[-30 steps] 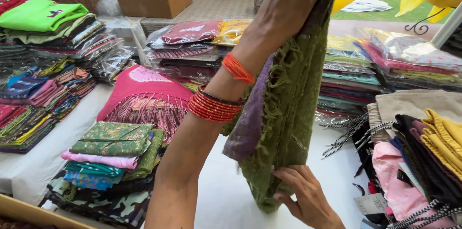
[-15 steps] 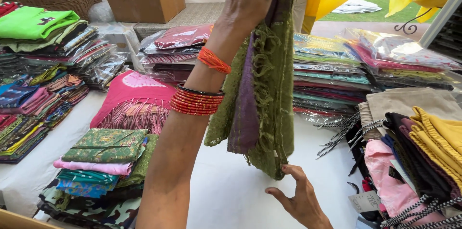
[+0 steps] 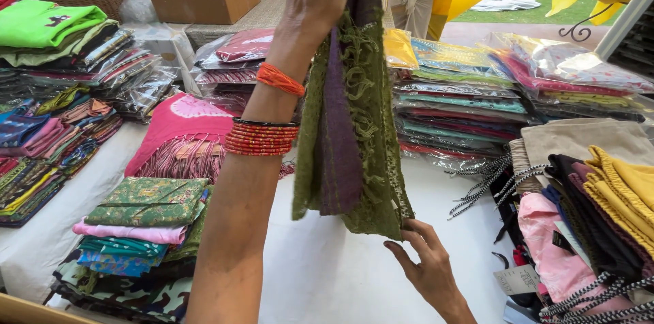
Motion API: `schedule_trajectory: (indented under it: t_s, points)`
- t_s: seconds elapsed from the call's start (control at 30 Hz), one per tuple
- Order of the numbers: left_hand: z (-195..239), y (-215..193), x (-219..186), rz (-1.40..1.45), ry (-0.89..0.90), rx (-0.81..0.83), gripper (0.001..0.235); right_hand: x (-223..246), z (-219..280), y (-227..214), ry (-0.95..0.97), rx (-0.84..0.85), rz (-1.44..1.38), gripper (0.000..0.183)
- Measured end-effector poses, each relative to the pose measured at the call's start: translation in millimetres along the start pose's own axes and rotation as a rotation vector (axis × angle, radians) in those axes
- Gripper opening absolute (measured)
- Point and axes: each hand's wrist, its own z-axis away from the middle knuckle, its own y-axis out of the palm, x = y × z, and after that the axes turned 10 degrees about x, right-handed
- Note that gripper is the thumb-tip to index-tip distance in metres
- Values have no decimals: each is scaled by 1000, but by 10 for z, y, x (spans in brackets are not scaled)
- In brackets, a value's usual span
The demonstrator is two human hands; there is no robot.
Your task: The person unfolds a green patterned scarf, smooths it on a table, and folds it into a neat square before placing it in a cardboard box. They then unfold a pink patterned scarf, smooth it out, and fold it into a smaller square.
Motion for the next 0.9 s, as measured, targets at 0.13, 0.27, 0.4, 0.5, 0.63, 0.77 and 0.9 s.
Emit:
schedule_trajectory:
  t_s: [0.13, 0.27, 0.4, 0.5, 0.63, 0.77, 0.9]
  points:
    - [223, -304, 211, -136, -84, -55, 10, 14, -43, -194, -130, -84, 140, 28]
    - [590, -688, 339, -370, -255, -172, 19, 70, -158, -630, -219, -239, 297, 35]
    - [1022, -740, 726, -211, -551, -104, 19, -409, -348, -1027, -54, -263, 435, 34]
    - [1251, -806, 759, -111, -445, -143, 13, -160, -656, -1524, -37, -359, 382, 27]
    - [1341, -1047, 601, 120, -373, -131, 15, -290, -794, -1975, 13, -396, 328, 23]
    - [1409, -1281, 374, 674, -391, -30, 13, -132, -939, -2355, -57, -494, -220, 20]
    - [1653, -1562, -7, 922, -440, 54, 13, -51, -893, -2491, -69, -603, -329, 19]
